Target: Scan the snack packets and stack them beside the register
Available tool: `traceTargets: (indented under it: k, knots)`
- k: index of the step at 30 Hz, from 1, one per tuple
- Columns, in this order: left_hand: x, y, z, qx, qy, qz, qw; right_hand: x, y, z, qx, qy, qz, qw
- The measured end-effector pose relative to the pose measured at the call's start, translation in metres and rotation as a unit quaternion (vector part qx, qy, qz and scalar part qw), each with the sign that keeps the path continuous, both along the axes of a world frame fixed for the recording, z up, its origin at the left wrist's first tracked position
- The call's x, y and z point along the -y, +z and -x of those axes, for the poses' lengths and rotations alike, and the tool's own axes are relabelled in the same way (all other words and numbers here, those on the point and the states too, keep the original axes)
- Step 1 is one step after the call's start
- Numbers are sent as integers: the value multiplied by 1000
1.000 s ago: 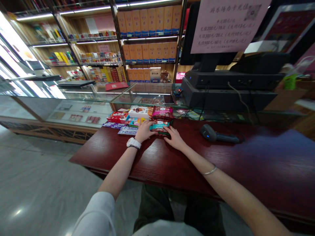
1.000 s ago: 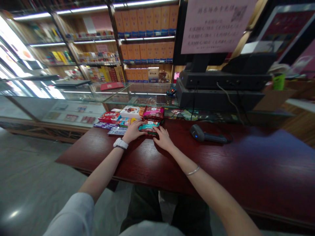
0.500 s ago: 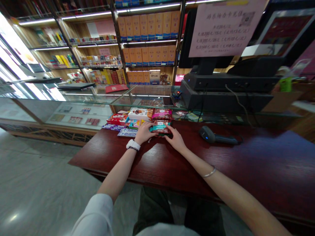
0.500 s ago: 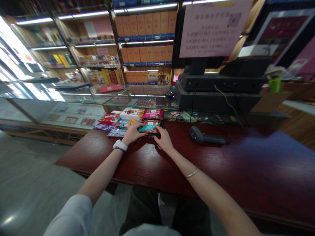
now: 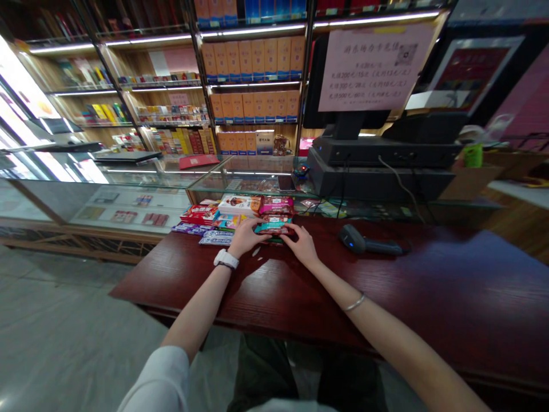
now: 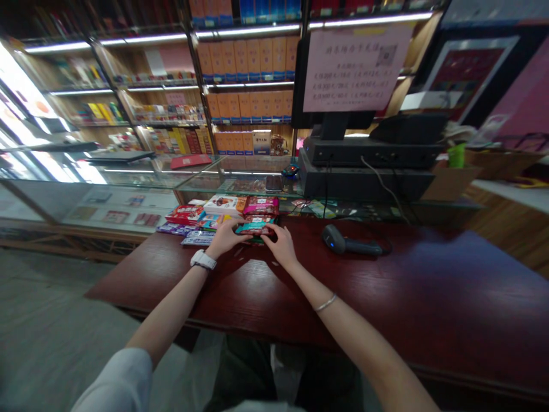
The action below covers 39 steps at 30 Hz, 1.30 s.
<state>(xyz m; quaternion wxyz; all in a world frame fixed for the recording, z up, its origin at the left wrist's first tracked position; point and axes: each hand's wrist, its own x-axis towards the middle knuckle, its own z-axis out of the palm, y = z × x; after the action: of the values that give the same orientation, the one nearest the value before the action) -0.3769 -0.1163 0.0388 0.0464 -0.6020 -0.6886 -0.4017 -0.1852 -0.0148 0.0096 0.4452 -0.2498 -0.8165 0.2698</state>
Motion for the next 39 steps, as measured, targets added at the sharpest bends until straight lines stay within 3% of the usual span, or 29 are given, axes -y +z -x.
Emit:
traceTargets:
  k: [9, 16, 25, 39]
  knots:
    - [-7, 0, 9, 144, -19, -28, 989, -3, 15, 18, -5, -23, 48, 999]
    - [8, 1, -2, 157, -46, -10, 986, 15, 21, 3, 0, -9, 58, 998]
    - [28, 11, -28, 157, -23, -14, 987, 24, 32, -20, 12, 19, 34, 999]
    - [-25, 26, -76, 117, -48, -111, 986, -24, 37, -58, 11, -23, -35, 999]
